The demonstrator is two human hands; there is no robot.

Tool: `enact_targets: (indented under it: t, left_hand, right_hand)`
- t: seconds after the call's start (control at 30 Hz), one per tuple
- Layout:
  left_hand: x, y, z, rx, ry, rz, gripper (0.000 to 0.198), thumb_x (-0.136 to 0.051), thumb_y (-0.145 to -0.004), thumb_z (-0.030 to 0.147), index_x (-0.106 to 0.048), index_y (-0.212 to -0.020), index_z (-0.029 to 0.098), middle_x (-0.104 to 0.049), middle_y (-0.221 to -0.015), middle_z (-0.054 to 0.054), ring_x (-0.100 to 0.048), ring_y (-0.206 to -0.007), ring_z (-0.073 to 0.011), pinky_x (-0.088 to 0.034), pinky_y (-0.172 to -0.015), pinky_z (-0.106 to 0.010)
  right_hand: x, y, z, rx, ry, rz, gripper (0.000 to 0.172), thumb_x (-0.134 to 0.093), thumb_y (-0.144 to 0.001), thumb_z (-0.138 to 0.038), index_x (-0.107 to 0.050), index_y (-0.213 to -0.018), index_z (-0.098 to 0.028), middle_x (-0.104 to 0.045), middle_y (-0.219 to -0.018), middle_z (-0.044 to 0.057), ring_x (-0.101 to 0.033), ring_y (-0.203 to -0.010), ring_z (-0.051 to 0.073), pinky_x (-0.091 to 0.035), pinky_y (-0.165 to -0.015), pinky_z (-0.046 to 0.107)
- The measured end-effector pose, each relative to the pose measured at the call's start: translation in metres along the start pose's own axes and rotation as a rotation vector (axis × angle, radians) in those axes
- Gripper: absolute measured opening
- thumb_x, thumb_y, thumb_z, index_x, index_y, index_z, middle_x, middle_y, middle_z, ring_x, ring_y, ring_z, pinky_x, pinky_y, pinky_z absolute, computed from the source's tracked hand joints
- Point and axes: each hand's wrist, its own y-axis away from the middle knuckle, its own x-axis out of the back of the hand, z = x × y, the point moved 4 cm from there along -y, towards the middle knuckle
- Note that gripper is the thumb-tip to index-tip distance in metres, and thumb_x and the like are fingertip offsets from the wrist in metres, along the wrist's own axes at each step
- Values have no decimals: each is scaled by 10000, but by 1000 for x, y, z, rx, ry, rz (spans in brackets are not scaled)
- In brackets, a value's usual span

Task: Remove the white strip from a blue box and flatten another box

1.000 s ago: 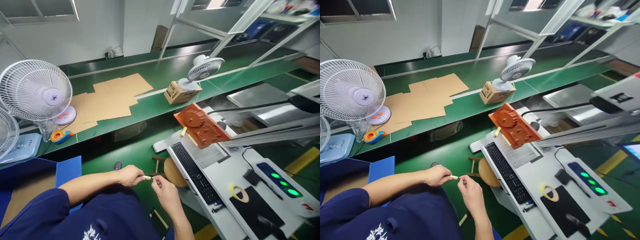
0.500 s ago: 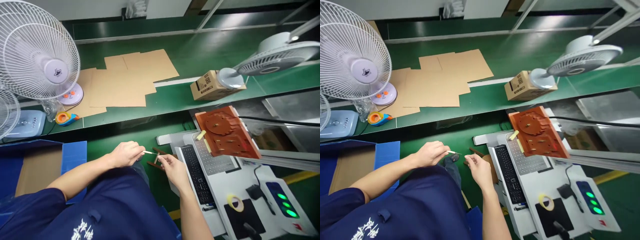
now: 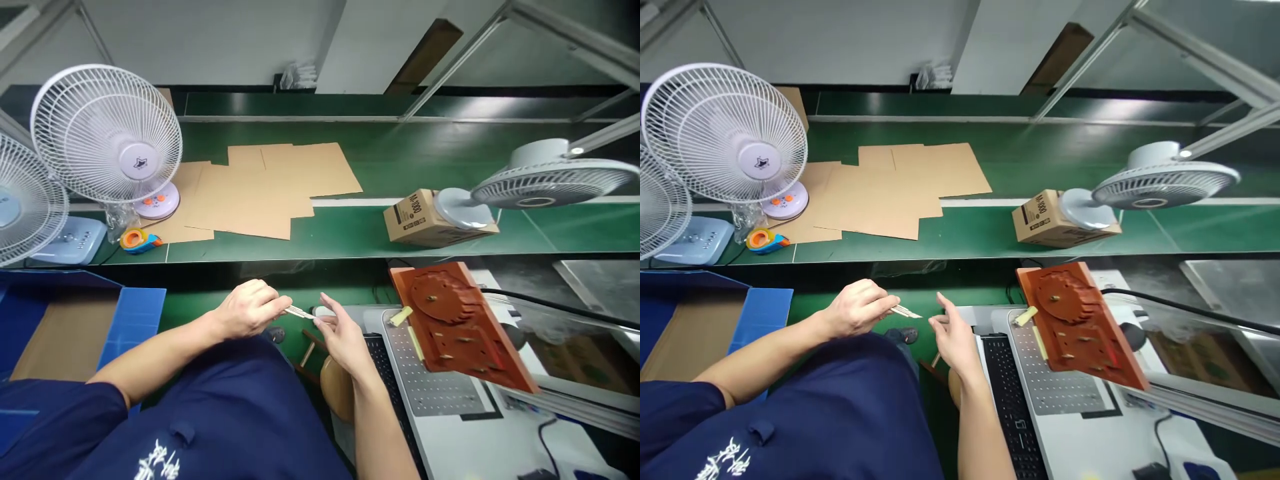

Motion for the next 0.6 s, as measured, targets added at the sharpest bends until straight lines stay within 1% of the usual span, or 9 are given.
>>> enact_targets:
  t: [0.03,0.07,0.1,0.2,0.27,0.33,0.4,0.5,0.6]
  left_hand:
    - [-6,-9,4,-5,-14,-2,212,-537,-1141,242,-680,-1292,201,-770,-958,-69,-653,-821,-191,-527,-747,-351]
    - [-12,-18,8,-14,-24,-6,205,-542,-1141,238,-684,-1285,204,-770,-959,-68,-647,-822,-190,-519,-748,-353]
    - [-19,-27,12,-28,-28,-15,202,-547,-1139,230,-687,-1281,204,-771,-965,-68,-641,-824,-190,-512,-751,-355]
    - [-42,-53,26,-71,-16,-69,215,-536,-1135,200,-698,-1277,197,-767,-975,-72,-624,-829,-191,-500,-763,-359]
    - [-61,-68,34,-79,1,-124,239,-511,-1141,198,-707,-1277,198,-760,-976,-78,-619,-839,-196,-497,-772,-363]
    - [-82,-80,40,-80,15,-189,267,-485,-1148,206,-718,-1278,203,-748,-975,-84,-615,-849,-203,-492,-777,-369]
    - [-105,-88,45,-88,21,-261,279,-479,-1152,217,-726,-1279,198,-730,-959,-86,-600,-838,-207,-483,-771,-371]
    - [-138,-95,51,-105,19,-367,283,-480,-1161,247,-733,-1275,189,-689,-900,-72,-560,-792,-206,-457,-739,-368]
    - [-164,-99,56,-117,41,-452,293,-474,-1172,281,-733,-1275,190,-670,-885,-66,-543,-787,-209,-439,-729,-366]
  right_hand:
    - [9,-1,4,11,-88,-11,773,-788,-824,-776,-731,-1381,-242,-807,-1302,145,-777,-901,271,-643,-849,453]
    - [18,-1,6,20,-165,-28,776,-788,-848,-766,-721,-1418,-243,-786,-1365,155,-783,-953,273,-652,-885,462]
    - [26,0,7,30,-233,-52,720,-754,-896,-769,-749,-1381,-238,-792,-1349,157,-782,-965,270,-656,-900,461]
    - [49,4,2,64,-377,-123,644,-670,-963,-808,-831,-1137,-209,-832,-1026,127,-760,-855,248,-649,-838,414]
    - [63,6,0,73,-409,-142,612,-750,-908,-807,-825,-995,-205,-780,-831,79,-713,-750,224,-613,-733,362]
    - [74,5,4,59,-409,-149,574,-816,-863,-782,-788,-867,-209,-730,-743,47,-662,-684,200,-563,-659,328]
    - [84,2,16,32,-389,-148,568,-807,-872,-772,-760,-799,-211,-725,-728,42,-647,-670,193,-541,-646,321]
    - [96,-1,46,-20,-341,-158,555,-761,-906,-765,-787,-839,-215,-775,-788,57,-683,-697,204,-560,-682,330]
    - [104,1,78,-75,-368,-146,566,-736,-908,-778,-792,-867,-216,-802,-829,72,-707,-706,216,-581,-688,342]
